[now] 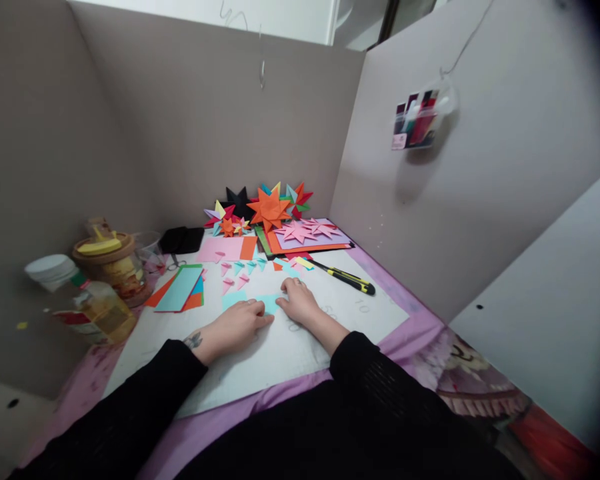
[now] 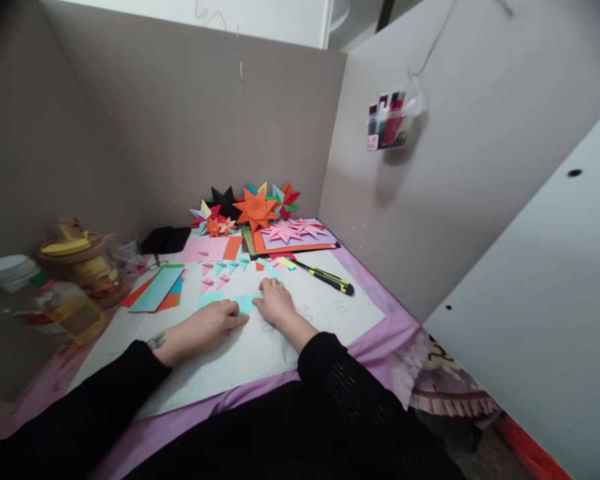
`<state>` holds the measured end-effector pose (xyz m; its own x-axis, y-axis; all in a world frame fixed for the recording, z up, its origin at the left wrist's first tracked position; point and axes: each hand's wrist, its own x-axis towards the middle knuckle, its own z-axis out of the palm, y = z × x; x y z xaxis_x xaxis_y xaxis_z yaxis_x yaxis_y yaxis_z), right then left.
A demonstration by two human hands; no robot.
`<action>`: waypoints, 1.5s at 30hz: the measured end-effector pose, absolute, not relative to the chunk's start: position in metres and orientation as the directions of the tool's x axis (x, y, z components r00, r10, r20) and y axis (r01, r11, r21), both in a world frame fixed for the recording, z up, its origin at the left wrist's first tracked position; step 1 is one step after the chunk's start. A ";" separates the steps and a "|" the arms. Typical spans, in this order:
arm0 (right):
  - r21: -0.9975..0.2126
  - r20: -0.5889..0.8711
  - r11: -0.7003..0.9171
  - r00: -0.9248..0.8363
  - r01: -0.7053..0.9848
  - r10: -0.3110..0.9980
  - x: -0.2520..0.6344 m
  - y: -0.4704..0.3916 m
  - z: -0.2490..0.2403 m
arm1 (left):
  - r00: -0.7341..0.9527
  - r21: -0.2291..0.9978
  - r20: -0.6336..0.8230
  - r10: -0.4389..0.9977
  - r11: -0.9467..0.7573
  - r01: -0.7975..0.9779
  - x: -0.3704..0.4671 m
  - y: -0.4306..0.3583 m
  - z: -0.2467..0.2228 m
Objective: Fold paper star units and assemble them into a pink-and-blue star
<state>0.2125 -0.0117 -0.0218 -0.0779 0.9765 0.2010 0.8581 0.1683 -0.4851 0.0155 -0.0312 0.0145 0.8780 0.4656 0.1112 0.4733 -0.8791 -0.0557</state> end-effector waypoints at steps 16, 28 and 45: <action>-0.479 0.400 0.442 -0.259 0.759 0.879 0.221 -0.023 -0.022 | 0.810 -0.020 0.338 0.480 -0.857 0.516 0.009 -0.006 0.009; -0.314 0.236 0.499 -0.442 0.808 0.865 0.228 -0.039 -0.020 | 0.837 0.064 0.307 0.453 -0.887 0.457 0.007 -0.013 0.017; -0.195 0.372 0.637 -0.545 0.745 0.751 0.228 -0.045 -0.016 | 0.867 0.088 0.246 0.433 -0.901 0.425 0.003 -0.011 0.014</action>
<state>0.2284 -0.0450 -0.0159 -0.5451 0.7513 0.3722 0.7454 0.6374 -0.1951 0.0031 -0.0106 0.0137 0.8670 0.4334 0.2460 0.4254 -0.9008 0.0877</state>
